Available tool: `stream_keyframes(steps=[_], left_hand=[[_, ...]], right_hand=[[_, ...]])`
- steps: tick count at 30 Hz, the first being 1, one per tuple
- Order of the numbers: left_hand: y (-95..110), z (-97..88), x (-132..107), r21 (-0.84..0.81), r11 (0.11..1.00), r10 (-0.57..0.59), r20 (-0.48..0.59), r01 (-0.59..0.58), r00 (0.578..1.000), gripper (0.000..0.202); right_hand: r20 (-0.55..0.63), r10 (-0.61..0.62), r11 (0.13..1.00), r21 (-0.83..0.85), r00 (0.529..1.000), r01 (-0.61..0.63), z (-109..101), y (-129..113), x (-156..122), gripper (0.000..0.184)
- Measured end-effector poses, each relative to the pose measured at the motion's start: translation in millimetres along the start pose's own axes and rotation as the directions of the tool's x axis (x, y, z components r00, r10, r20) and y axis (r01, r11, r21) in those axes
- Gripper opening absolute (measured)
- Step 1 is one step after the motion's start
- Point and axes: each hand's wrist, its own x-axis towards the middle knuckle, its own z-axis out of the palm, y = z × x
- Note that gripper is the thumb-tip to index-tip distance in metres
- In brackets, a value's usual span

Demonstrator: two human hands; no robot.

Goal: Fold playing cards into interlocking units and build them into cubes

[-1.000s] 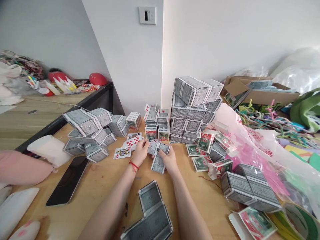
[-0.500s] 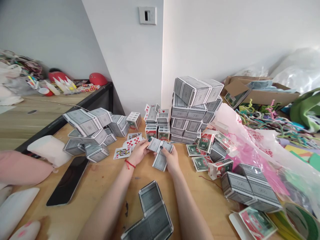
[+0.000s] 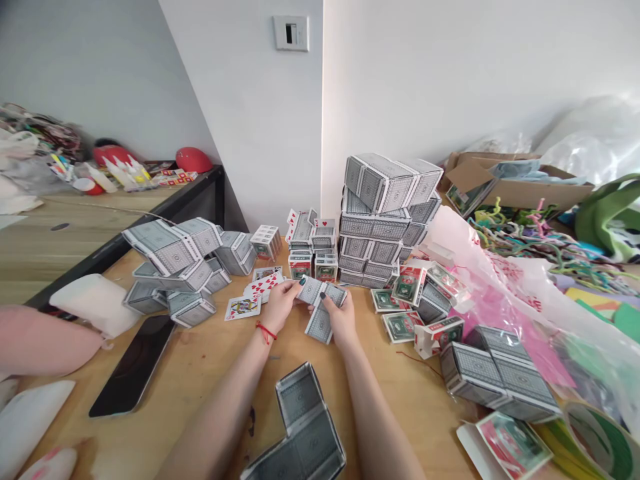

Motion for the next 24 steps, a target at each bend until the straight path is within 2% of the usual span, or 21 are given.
stream_keyframes(steps=[3,6,9,14,19,24], left_hand=[[7,-2.1,-2,-0.094,0.994,-0.045,0.11,0.056,0.993,0.026],[14,-6.6,-4,-0.161,0.978,-0.088,0.264,0.134,0.961,0.026],[16,-10.0,-4,-0.177,0.96,-0.151,0.33,0.218,0.932,0.027],[14,-9.6,-3,-0.187,0.952,-0.181,0.295,0.242,0.938,0.021],[12,-6.4,-4,-0.192,0.964,-0.141,0.224,0.186,0.964,0.017],[8,-3.0,-2,-0.121,0.984,-0.11,0.159,0.13,0.981,0.018]], right_hand=[[-0.028,0.001,0.999,0.041,1.0,0.0,1,-1,0,0.049],[-0.034,0.017,0.997,0.071,0.999,-0.014,2,-3,0,0.05],[-0.029,0.033,0.996,0.079,0.999,-0.03,2,-5,0,0.05],[-0.017,0.046,0.997,0.069,0.999,-0.045,1,-6,0,0.049],[-0.012,0.038,0.998,0.046,0.999,-0.037,0,-6,1,0.047],[-0.022,0.025,0.999,0.039,0.999,-0.024,0,-6,0,0.046]])
